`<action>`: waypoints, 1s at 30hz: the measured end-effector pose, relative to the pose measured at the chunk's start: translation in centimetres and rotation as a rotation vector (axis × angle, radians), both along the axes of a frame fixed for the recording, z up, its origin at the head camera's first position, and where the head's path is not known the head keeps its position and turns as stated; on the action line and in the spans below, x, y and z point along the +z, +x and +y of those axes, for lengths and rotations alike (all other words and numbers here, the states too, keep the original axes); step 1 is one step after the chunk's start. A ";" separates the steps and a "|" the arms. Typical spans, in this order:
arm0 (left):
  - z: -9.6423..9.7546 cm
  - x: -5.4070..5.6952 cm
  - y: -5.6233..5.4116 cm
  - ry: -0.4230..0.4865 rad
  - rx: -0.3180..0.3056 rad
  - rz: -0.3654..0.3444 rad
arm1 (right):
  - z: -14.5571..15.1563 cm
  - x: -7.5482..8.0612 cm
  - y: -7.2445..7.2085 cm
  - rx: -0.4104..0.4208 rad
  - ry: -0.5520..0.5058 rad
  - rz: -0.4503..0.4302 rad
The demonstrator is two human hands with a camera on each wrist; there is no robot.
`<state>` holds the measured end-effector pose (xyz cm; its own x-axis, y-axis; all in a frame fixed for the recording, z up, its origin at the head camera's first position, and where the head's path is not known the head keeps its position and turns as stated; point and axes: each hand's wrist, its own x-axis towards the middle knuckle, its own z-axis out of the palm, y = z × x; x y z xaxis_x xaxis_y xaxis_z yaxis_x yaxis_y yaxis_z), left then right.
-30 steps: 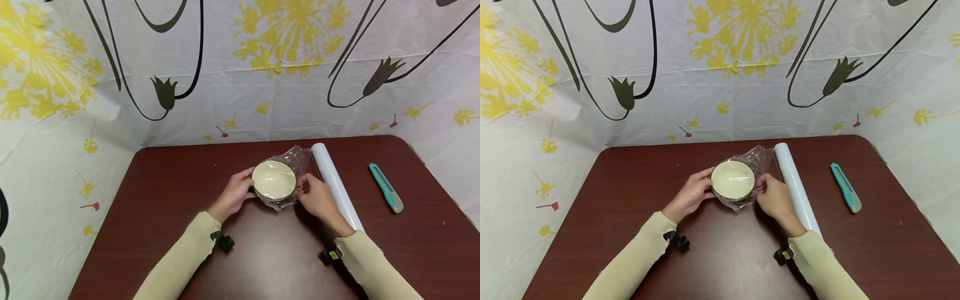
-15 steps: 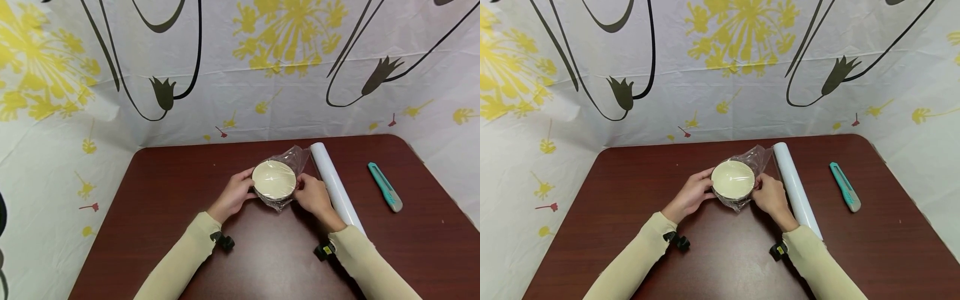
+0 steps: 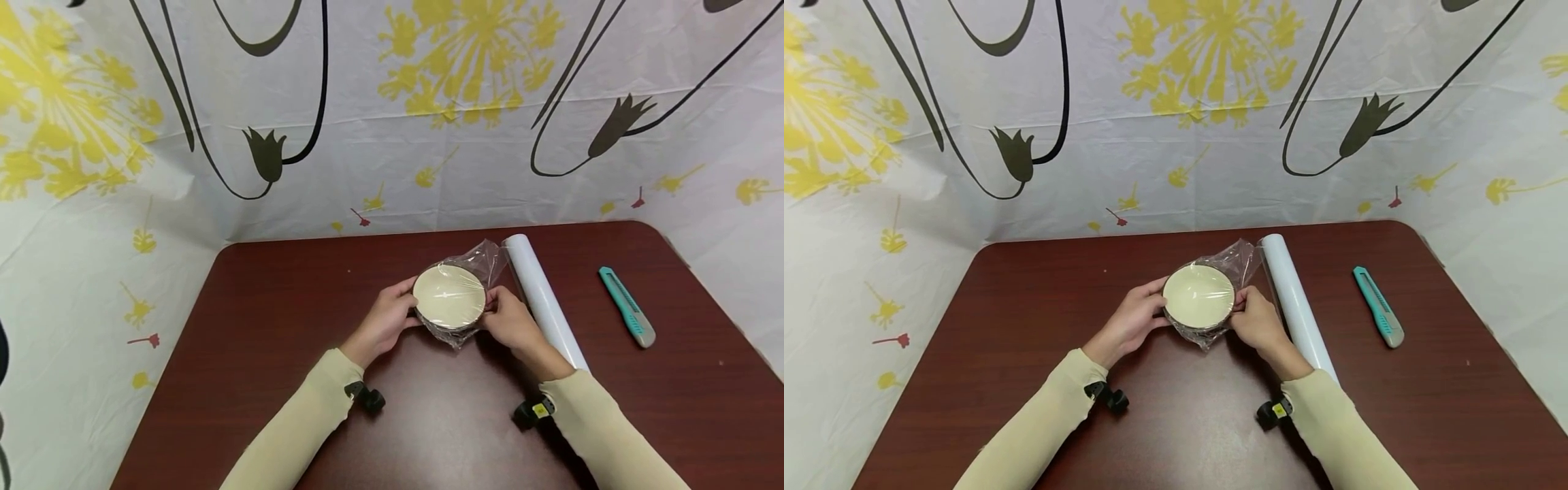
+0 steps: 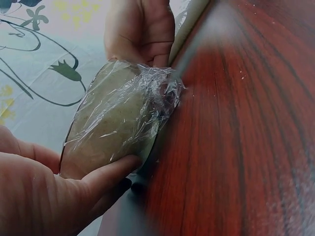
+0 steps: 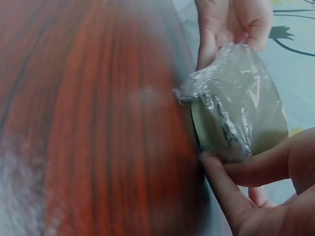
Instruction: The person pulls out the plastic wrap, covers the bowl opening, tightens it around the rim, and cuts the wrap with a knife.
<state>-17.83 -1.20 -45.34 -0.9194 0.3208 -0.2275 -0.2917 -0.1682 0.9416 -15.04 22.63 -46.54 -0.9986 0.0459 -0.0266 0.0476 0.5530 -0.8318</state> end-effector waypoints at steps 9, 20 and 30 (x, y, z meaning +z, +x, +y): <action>0.0 -0.1 0.0 -0.016 -0.001 0.002 | 0.7 1.8 1.0 0.067 -0.123 -0.098; -0.2 0.1 -0.1 -0.016 -0.011 0.005 | 0.8 2.6 3.3 0.143 -0.003 -0.058; -0.2 0.3 -0.1 -0.031 -0.013 0.001 | 0.0 1.8 2.5 0.093 0.009 -0.059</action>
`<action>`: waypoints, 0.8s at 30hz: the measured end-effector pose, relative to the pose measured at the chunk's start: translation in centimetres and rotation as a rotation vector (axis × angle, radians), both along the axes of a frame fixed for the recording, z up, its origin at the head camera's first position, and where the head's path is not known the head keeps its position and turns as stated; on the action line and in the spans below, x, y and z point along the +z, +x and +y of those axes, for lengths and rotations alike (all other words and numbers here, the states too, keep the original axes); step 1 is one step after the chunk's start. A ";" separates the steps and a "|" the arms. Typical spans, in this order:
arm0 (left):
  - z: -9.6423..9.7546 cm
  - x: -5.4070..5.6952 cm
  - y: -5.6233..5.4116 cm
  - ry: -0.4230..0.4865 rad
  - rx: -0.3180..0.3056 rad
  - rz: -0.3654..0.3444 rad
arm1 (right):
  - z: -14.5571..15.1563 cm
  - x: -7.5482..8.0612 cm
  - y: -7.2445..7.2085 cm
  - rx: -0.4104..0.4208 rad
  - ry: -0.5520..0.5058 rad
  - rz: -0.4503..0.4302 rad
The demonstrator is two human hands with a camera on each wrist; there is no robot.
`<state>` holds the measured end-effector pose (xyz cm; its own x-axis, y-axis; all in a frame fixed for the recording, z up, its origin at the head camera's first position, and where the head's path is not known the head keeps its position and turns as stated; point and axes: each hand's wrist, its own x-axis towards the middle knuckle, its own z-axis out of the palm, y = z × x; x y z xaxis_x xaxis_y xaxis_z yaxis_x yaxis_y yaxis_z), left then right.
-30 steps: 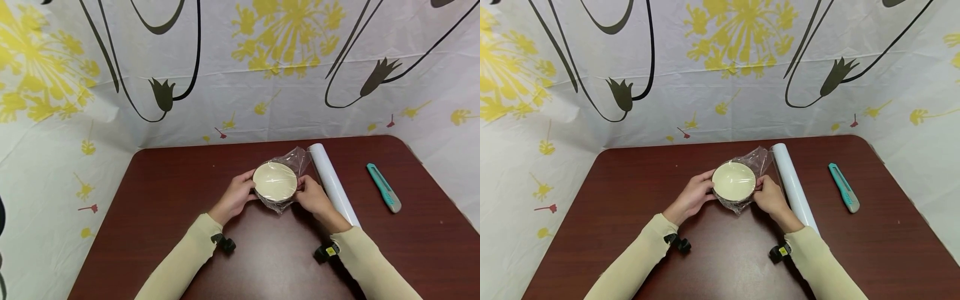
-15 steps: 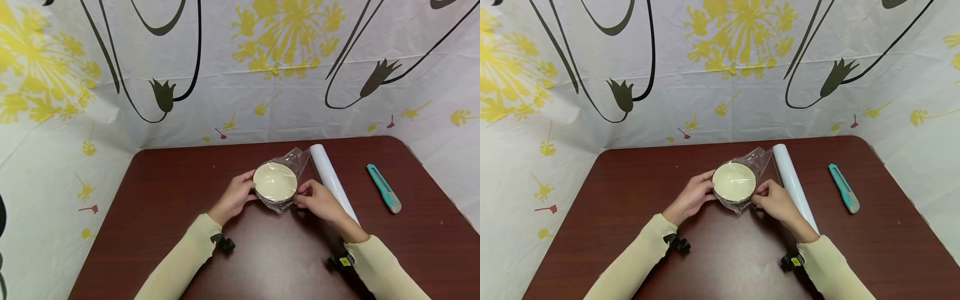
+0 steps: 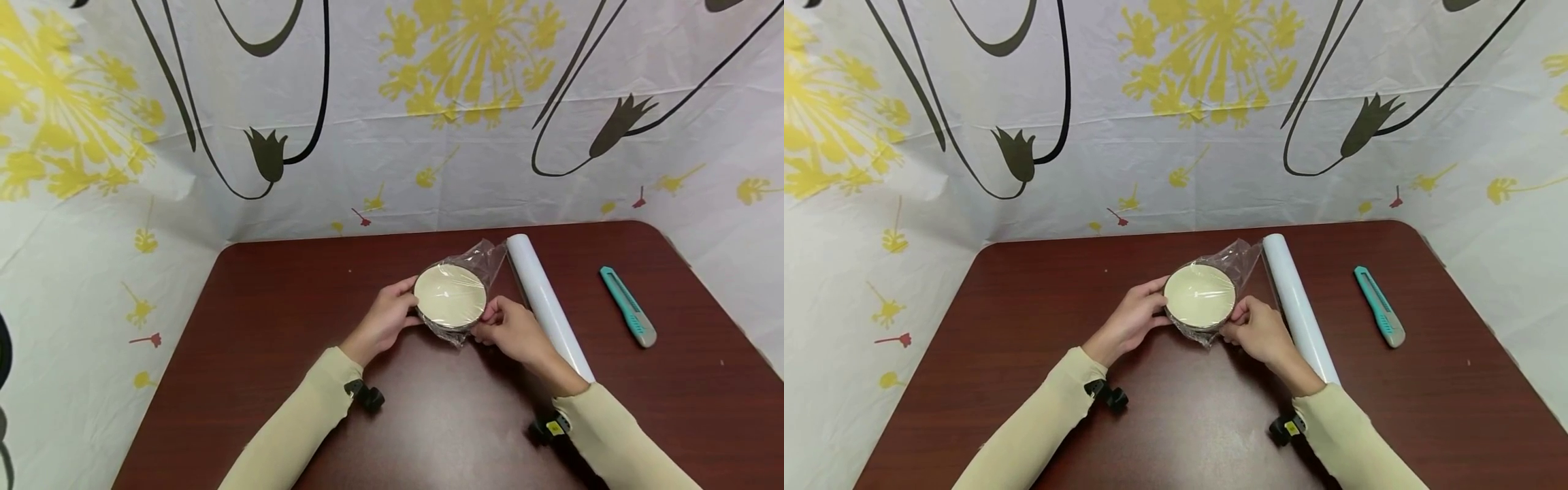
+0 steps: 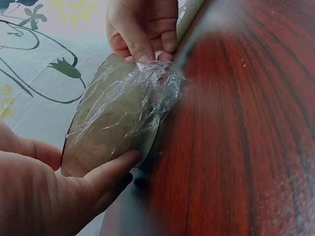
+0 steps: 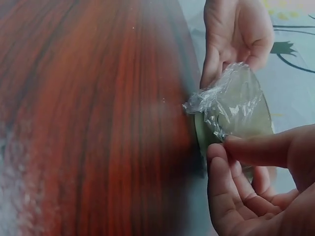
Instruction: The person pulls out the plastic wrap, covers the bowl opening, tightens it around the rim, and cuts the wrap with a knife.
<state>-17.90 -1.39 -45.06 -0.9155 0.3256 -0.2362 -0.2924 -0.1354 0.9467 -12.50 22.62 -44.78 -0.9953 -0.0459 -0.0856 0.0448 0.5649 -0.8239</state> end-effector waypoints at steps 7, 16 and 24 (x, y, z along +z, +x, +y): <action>-0.2 0.1 0.0 -0.002 0.009 0.005 | 0.1 -0.4 -0.4 0.005 0.040 -0.015; -0.1 0.2 -0.1 -0.016 0.014 0.002 | -0.5 0.0 -0.3 0.088 0.203 -0.075; -0.1 0.0 -0.1 -0.038 0.006 0.014 | -1.3 -0.5 -0.9 0.093 0.317 0.022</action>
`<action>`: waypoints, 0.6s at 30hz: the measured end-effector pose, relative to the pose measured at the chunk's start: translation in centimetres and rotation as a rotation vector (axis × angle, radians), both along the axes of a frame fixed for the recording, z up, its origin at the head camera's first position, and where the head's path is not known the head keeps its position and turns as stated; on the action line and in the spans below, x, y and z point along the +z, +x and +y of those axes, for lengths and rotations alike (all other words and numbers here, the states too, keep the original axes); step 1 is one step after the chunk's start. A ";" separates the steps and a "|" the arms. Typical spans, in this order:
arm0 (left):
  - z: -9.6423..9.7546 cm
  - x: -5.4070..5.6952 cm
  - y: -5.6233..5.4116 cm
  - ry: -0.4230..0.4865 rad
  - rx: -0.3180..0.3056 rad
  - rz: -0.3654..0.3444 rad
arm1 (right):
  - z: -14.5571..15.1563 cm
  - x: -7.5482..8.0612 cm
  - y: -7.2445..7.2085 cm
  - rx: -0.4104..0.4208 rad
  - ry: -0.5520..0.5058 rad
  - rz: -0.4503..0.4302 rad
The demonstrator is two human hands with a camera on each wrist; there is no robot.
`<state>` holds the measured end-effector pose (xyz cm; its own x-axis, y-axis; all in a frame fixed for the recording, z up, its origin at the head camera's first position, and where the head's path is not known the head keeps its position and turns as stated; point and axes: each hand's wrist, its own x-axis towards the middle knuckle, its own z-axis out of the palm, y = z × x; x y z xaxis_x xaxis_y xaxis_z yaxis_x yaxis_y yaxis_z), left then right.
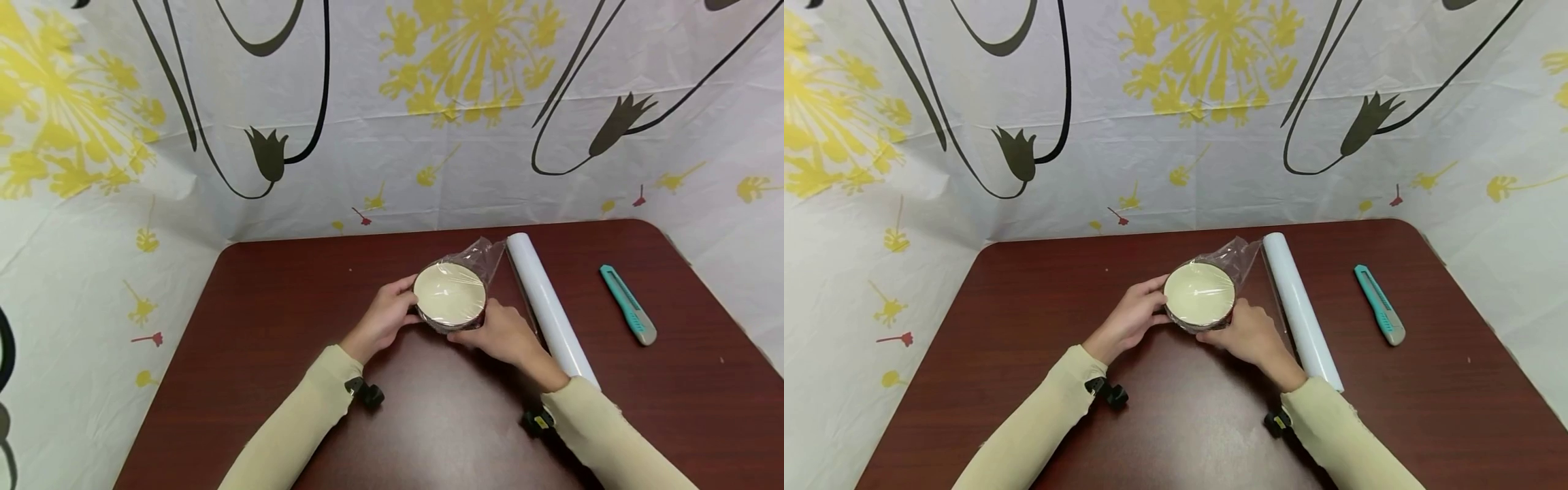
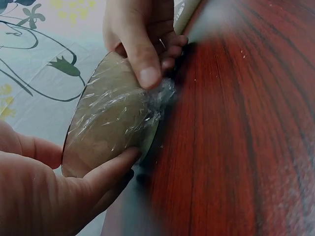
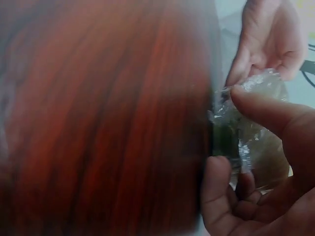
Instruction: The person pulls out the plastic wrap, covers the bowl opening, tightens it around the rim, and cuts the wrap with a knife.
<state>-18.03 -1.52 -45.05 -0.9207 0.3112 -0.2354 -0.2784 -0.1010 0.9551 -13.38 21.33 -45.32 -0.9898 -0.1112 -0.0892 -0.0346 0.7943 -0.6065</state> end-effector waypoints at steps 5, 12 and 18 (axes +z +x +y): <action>0.0 0.0 -0.2 -0.019 -0.006 -0.001 | 0.7 -1.4 -0.9 0.032 0.050 0.099; -0.1 0.1 -0.2 -0.033 -0.020 0.009 | 2.4 -5.0 -2.5 0.093 0.094 0.243; -0.4 0.1 -0.2 -0.042 -0.023 0.012 | 2.2 -3.0 -2.0 0.121 -0.022 0.118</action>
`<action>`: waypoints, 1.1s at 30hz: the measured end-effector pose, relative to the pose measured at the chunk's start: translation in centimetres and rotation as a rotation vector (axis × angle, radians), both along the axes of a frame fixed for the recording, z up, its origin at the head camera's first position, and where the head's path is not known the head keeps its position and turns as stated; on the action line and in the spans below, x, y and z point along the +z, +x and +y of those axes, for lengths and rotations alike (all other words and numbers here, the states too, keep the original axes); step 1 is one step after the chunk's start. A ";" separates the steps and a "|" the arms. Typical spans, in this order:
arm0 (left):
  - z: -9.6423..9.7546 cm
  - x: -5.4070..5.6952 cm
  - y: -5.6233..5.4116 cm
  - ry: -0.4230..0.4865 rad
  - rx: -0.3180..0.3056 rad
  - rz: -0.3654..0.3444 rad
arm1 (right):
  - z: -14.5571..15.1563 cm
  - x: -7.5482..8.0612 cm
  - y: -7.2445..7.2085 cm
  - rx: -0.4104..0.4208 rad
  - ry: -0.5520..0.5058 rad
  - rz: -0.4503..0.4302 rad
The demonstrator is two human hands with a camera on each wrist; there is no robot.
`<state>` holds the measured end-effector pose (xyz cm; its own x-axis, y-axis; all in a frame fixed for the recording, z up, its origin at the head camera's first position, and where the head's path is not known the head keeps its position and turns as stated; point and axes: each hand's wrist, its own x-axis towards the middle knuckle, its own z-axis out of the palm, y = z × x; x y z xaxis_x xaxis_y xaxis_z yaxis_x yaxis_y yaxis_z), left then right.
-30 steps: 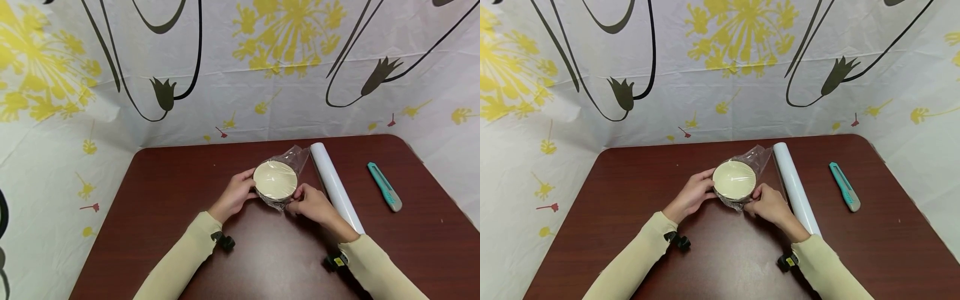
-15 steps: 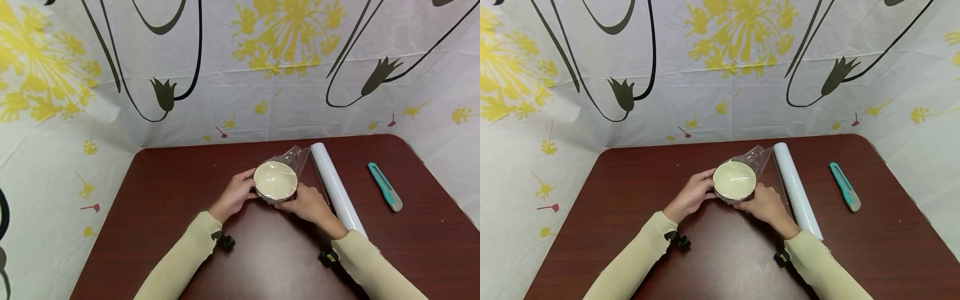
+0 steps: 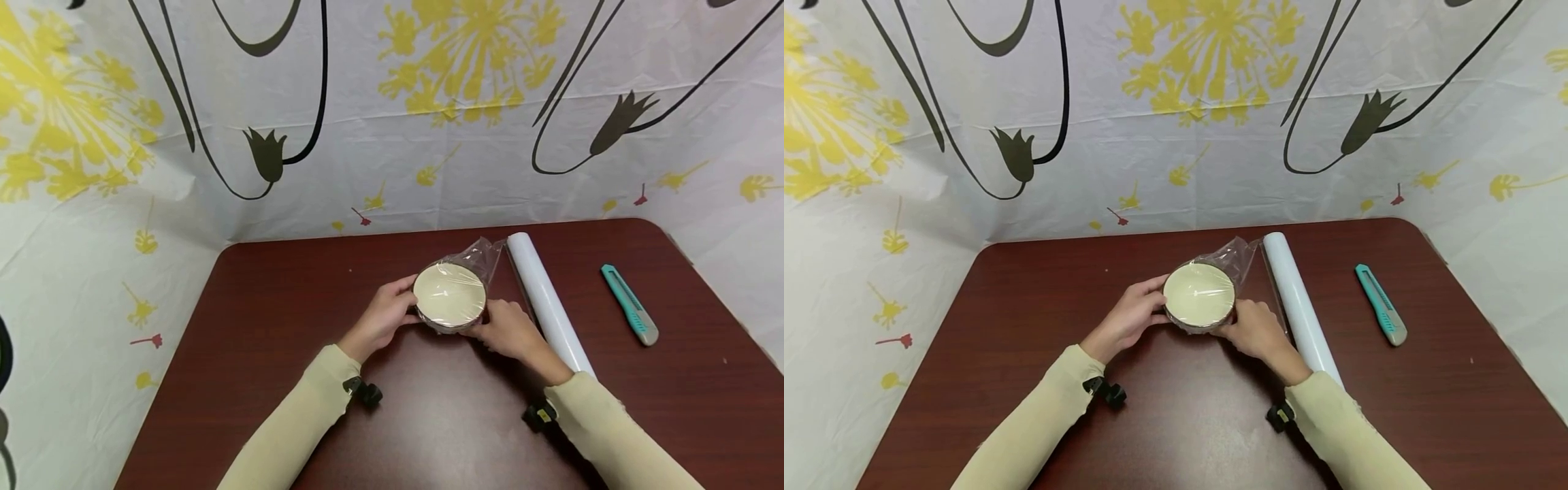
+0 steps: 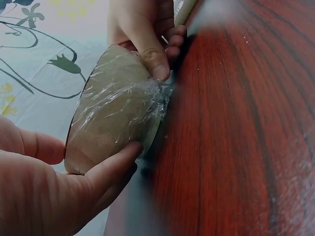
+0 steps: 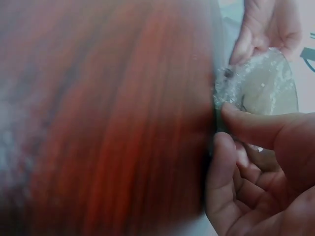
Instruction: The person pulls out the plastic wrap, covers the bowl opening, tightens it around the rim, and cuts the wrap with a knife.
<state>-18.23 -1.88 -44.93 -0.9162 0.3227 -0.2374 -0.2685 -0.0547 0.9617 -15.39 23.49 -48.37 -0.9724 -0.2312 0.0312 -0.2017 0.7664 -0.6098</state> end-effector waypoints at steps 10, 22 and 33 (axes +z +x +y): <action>-0.3 0.0 0.0 -0.008 0.002 0.008 | -0.4 2.6 0.6 0.006 -0.156 -0.188; -0.2 -0.2 0.1 0.010 0.017 0.001 | 1.7 6.0 0.8 0.034 -0.144 -0.195; -0.1 -0.3 0.2 0.037 0.018 -0.005 | 3.0 9.6 -1.8 0.005 -0.014 0.090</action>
